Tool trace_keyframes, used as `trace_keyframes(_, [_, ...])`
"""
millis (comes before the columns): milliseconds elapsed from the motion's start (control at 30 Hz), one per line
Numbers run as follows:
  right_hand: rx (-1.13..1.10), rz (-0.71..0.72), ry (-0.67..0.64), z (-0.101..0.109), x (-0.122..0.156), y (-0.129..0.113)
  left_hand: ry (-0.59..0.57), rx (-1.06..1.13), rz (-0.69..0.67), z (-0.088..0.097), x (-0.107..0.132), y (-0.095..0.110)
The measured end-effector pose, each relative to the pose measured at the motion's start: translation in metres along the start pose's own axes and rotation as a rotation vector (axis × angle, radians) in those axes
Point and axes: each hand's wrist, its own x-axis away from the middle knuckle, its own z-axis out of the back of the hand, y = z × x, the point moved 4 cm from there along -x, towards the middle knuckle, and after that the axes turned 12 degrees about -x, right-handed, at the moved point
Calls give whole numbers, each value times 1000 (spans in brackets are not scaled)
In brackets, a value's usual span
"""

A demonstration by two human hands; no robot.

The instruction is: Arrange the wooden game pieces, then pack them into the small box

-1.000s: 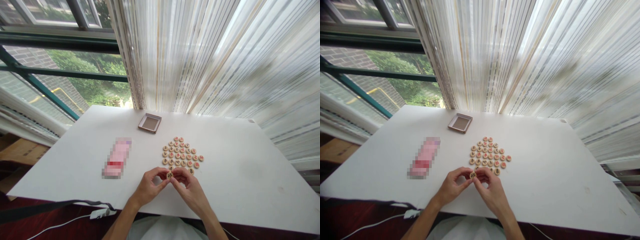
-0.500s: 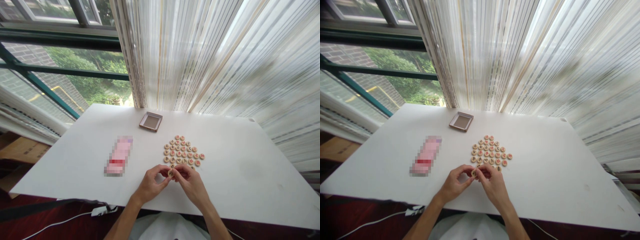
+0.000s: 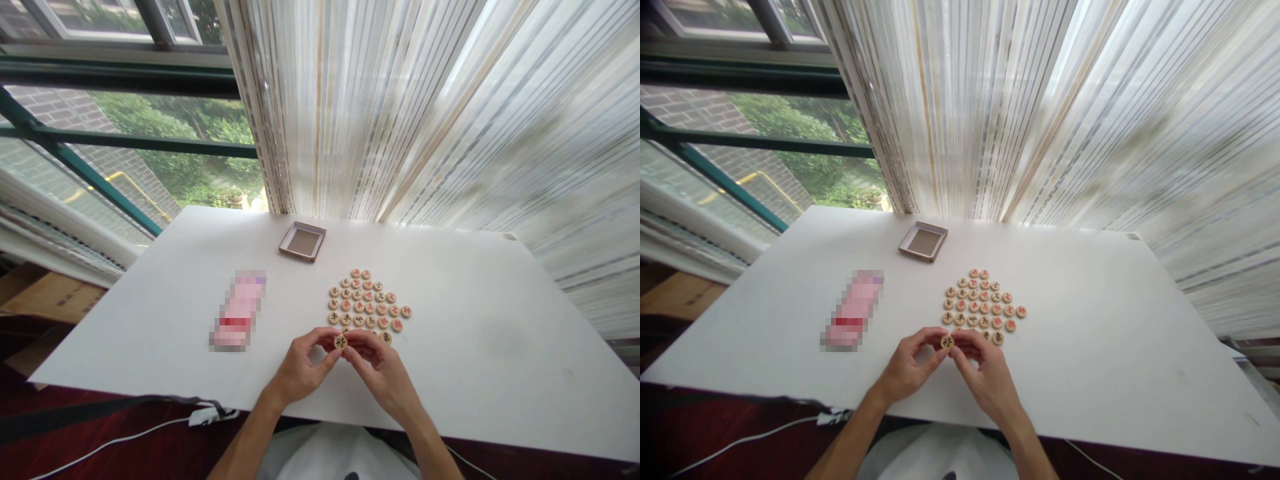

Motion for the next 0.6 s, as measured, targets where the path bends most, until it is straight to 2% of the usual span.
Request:
trace_keyframes(267, [73,57,2,-3,5,-1,-42,86,33,0,-1,-4])
trace_keyframes(600, [357,395,32,-9,12,-4,-8,168,106,-2,-6,6])
